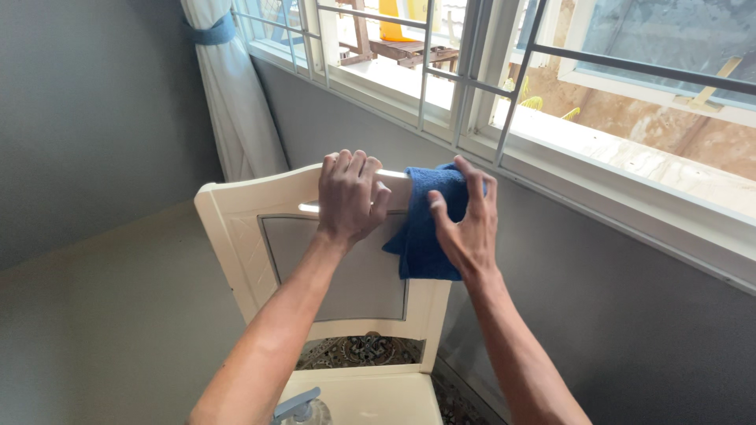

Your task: The person cleans the backrest of a cream-colored chair using a blue cloth and a spray bottle. They repeatedly wipe the surface and occasionally spray the cloth with cleaning solution to maintain moisture.

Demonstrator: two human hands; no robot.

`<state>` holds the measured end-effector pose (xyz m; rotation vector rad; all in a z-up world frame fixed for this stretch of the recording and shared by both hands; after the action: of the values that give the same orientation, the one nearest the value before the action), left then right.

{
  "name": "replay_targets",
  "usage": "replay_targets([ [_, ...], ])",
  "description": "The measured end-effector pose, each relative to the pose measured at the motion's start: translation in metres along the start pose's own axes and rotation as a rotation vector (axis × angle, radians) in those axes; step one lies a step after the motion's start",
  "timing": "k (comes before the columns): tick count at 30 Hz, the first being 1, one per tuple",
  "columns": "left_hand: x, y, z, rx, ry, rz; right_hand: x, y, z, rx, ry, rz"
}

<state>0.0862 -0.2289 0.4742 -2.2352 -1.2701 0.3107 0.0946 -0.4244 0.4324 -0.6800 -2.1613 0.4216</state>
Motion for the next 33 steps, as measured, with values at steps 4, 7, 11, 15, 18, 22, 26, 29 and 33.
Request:
replay_targets([
  [4, 0.002, 0.014, -0.002, -0.063, -0.042, -0.036, -0.009, 0.016, 0.028, -0.209, -0.163, -0.140],
  [7, 0.004, 0.019, -0.001, -0.089, -0.020, -0.095, -0.062, 0.054, 0.054, -0.251, 0.020, -0.401],
  [11, 0.004, 0.020, 0.002, -0.128, -0.007, -0.096, -0.122, 0.096, 0.090, -0.256, 0.049, -0.470],
  [15, 0.004, 0.023, 0.004, -0.123, -0.008, -0.092, -0.177, 0.124, 0.121, -0.212, 0.020, -0.573],
  [18, 0.006, 0.023, 0.002, -0.133, -0.004, -0.092, -0.228, 0.144, 0.143, -0.046, 0.137, -0.723],
  [22, 0.010, 0.031, 0.005, -0.112, -0.028, -0.087, -0.304, 0.148, 0.149, 0.241, 0.386, -0.955],
  [26, 0.007, 0.029, 0.006, -0.145, -0.012, -0.099, -0.302, 0.105, 0.116, 0.777, 0.446, -0.766],
  [29, 0.006, 0.028, 0.004, -0.137, -0.031, -0.100, -0.261, 0.048, 0.088, 0.755, 0.662, -0.188],
  [33, 0.003, 0.028, 0.003, -0.114, -0.067, -0.070, -0.186, 0.017, 0.072, 0.371, 0.510, 0.399],
])
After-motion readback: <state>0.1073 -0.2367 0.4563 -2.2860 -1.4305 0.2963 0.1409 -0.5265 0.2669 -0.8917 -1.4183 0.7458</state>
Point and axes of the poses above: each hand's wrist, its own z-axis away from the middle knuckle, its own y-axis out of the palm, x = y × z, the point moved 7 cm from there along -z, towards the middle knuckle, and after that the axes turned 12 degrees about x, right-handed, at the moved point
